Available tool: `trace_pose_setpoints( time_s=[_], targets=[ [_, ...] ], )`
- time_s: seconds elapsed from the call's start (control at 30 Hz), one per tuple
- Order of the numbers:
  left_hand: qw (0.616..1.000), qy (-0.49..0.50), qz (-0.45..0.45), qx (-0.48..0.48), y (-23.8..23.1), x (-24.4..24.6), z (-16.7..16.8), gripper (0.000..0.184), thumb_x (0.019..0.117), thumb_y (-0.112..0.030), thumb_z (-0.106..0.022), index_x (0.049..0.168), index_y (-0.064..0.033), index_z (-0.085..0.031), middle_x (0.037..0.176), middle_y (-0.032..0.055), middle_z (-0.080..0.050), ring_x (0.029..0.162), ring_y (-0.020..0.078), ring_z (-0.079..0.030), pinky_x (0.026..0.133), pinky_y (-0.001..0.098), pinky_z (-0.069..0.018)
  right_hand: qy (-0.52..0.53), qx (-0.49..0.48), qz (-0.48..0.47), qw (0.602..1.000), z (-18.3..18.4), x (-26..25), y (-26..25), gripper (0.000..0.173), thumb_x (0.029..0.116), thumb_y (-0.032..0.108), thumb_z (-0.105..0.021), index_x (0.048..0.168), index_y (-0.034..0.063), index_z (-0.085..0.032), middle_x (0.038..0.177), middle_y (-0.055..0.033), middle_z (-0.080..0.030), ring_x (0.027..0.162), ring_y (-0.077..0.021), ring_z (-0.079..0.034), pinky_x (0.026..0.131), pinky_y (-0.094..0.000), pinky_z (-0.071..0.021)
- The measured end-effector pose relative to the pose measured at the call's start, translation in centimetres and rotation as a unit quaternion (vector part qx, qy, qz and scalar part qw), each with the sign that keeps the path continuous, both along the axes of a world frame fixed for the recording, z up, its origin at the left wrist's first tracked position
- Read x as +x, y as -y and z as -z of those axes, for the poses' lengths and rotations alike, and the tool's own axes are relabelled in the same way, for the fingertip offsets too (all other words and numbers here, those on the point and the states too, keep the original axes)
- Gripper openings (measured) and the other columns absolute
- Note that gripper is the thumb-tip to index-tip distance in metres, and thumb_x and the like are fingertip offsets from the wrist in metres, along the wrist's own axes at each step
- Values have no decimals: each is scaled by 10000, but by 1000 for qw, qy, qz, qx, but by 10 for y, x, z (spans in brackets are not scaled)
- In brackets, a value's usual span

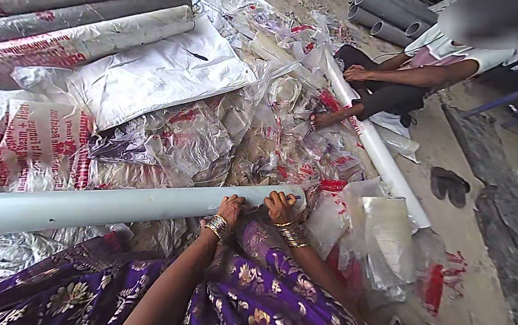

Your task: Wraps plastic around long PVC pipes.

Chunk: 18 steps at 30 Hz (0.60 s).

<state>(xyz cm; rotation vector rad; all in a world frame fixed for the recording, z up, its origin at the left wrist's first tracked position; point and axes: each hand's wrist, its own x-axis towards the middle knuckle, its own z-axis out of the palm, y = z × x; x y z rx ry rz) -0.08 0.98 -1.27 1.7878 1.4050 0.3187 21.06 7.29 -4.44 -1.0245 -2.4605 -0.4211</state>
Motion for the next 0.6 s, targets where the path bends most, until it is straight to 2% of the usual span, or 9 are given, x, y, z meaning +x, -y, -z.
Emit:
trace_pose_setpoints(
  time_s=[0.07,0.1,0.2,0.27,0.3,0.4,0.47,0.6],
  targets=[
    [1000,-7,2,-10,-1,0,-1,418,1023,-78,-501,1339,-255,-709,1199,208,-680,1171,405,-585,986,584,-392,5,-48,55,997,-5,19,-10,155,761,-30,-655,807,77,-758,856,-172,-701,786,-403,-677,790,-640,-448],
    [1000,-8,3,-9,-1,0,-1,417,1024,-80,-502,1339,-258,-709,1196,209,-680,1169,404,-586,986,583,-392,11,-86,91,992,-11,30,-16,195,758,-71,-658,855,53,-773,896,-206,-704,841,-438,-683,824,-676,-439],
    [1000,-7,9,-2,-1,0,1,398,1019,-88,-516,1327,-241,-717,1192,219,-678,1166,418,-584,976,596,-393,27,-192,209,958,-27,63,-34,243,861,-91,-603,996,6,-780,1070,-284,-697,1060,-499,-651,975,-736,-360],
    [1000,-8,12,4,-1,1,2,404,1001,-69,-531,1317,-231,-724,1195,219,-678,1169,426,-584,968,611,-397,6,-214,246,945,-35,67,-38,228,914,-40,-583,1010,17,-781,1099,-270,-696,1105,-481,-638,1011,-721,-335],
    [1000,-7,12,4,-2,0,2,399,1003,-70,-534,1316,-226,-724,1197,218,-677,1171,426,-582,967,613,-397,-26,-200,231,952,-35,59,-34,193,921,-1,-606,972,29,-790,1054,-254,-711,1056,-467,-658,986,-713,-353],
    [1000,-3,10,12,-2,-1,5,396,1006,-75,-528,1312,-229,-727,1184,221,-678,1151,429,-587,951,611,-400,-116,-156,98,976,-27,13,-12,134,877,78,-685,842,110,-811,883,-133,-737,846,-359,-693,894,-656,-403],
    [1000,-3,10,12,0,0,7,399,1005,-76,-525,1311,-232,-728,1171,227,-677,1136,434,-588,945,610,-398,-120,-146,35,981,-21,-9,-1,161,860,65,-673,818,142,-809,864,-94,-740,810,-325,-688,891,-641,-398],
    [1000,-10,7,14,-2,0,4,413,998,-62,-527,1308,-246,-730,1172,222,-681,1140,425,-590,951,604,-399,-44,-118,-5,992,-13,-7,-7,185,839,33,-653,792,154,-785,855,-73,-727,805,-315,-688,907,-659,-408]
  ],
)
